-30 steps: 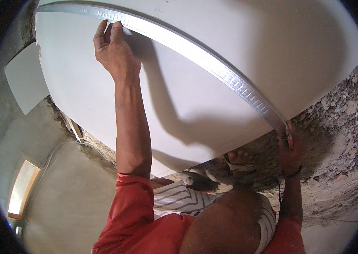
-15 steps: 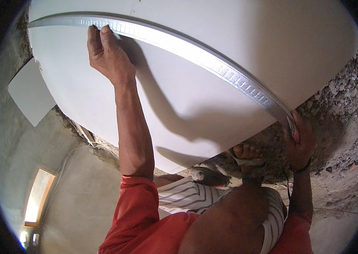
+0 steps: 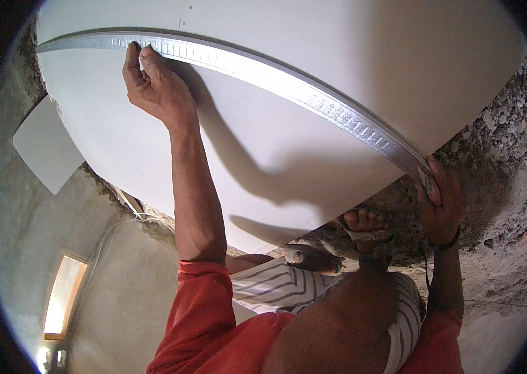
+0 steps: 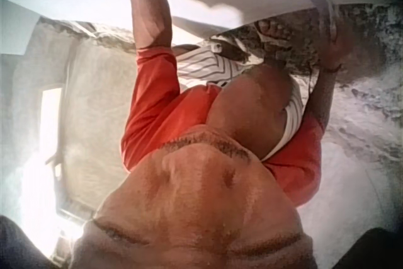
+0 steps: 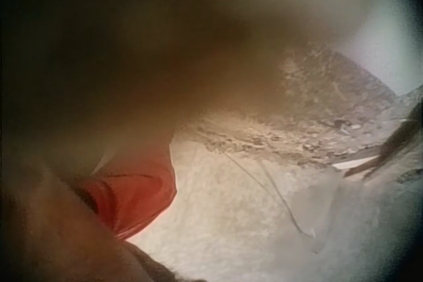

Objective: The person uses a utility knife to score and cut a piece of drywall along a line marked using a metal guide.

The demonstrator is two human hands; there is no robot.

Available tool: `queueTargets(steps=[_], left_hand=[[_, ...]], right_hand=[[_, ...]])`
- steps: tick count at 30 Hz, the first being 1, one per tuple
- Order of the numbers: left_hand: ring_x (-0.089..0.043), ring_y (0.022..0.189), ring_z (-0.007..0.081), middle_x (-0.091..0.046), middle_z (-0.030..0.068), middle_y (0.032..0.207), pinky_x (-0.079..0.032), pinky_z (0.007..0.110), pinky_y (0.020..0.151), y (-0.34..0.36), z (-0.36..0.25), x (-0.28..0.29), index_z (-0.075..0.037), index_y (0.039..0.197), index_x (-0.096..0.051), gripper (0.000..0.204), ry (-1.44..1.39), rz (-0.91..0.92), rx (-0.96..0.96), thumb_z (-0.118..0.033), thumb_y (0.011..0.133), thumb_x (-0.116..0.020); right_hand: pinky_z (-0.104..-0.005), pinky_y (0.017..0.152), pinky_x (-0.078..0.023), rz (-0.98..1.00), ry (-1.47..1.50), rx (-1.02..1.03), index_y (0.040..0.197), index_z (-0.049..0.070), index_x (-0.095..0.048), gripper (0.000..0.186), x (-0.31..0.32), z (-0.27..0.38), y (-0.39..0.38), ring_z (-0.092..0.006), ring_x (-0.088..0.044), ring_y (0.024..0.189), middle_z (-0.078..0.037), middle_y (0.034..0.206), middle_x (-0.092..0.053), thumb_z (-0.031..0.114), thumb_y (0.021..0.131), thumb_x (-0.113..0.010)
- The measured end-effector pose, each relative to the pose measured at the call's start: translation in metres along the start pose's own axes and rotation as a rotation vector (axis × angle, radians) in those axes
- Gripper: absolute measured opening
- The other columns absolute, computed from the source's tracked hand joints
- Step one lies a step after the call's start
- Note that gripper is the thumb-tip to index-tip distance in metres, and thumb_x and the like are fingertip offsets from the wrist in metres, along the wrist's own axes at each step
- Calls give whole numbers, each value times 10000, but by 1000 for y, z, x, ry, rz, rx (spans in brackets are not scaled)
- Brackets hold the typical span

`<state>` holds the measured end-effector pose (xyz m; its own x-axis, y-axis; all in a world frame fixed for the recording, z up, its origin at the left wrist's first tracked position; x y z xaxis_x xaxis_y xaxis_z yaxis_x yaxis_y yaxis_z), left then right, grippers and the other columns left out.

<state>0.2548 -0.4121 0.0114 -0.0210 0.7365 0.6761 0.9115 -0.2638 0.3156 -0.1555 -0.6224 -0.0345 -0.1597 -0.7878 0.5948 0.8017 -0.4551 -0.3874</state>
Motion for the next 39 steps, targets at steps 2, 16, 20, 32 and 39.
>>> queueTargets(steps=[2,16,20,32,39], left_hand=[[-615,642,118,-669,151,795,-514,226,563,0,1,2,159,1141,-576,442,-18,-106,-142,-251,979,-567],[-327,494,28,-431,-17,555,-244,215,430,6,-4,-2,110,1014,-643,298,-89,-110,-231,-154,982,-509],[-360,537,45,-449,-7,575,-325,232,530,3,4,-1,87,1056,-643,306,-14,-7,-51,-169,977,-495],[-470,1023,210,-535,165,1057,-389,473,919,-5,2,-4,-43,1312,-562,489,350,59,-96,-358,989,-374],[-326,1145,295,-440,211,1180,-236,535,979,-3,-4,-11,-99,1313,-552,492,363,125,-115,-406,997,-331]], right_hand=[[-368,804,-518,-16,39,20,1283,65,-589,502,-1,0,0,-284,-659,947,-156,1080,-664,58,793,-703],[-368,772,-517,-14,20,62,1273,52,-591,470,1,8,5,-264,-658,905,-151,1042,-669,74,815,-693],[-355,753,-516,-8,23,56,1276,57,-590,484,2,8,5,-258,-657,885,-149,1026,-666,58,804,-695],[-352,745,-516,-18,37,64,1274,70,-593,504,1,7,5,-260,-653,885,-142,1026,-658,32,783,-700],[-354,750,-518,-30,33,86,1266,66,-597,514,1,6,4,-262,-656,887,-146,1039,-663,15,766,-706]])
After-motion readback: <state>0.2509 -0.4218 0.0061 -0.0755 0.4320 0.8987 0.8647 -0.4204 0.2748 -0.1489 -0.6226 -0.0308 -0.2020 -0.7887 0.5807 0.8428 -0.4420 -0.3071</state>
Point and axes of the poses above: each hand's wrist, its own y-axis towards the middle knuckle, its own x-axis out of the back of the hand, z = x × y, the point moved 7 cm from there along y, towards the middle knuckle
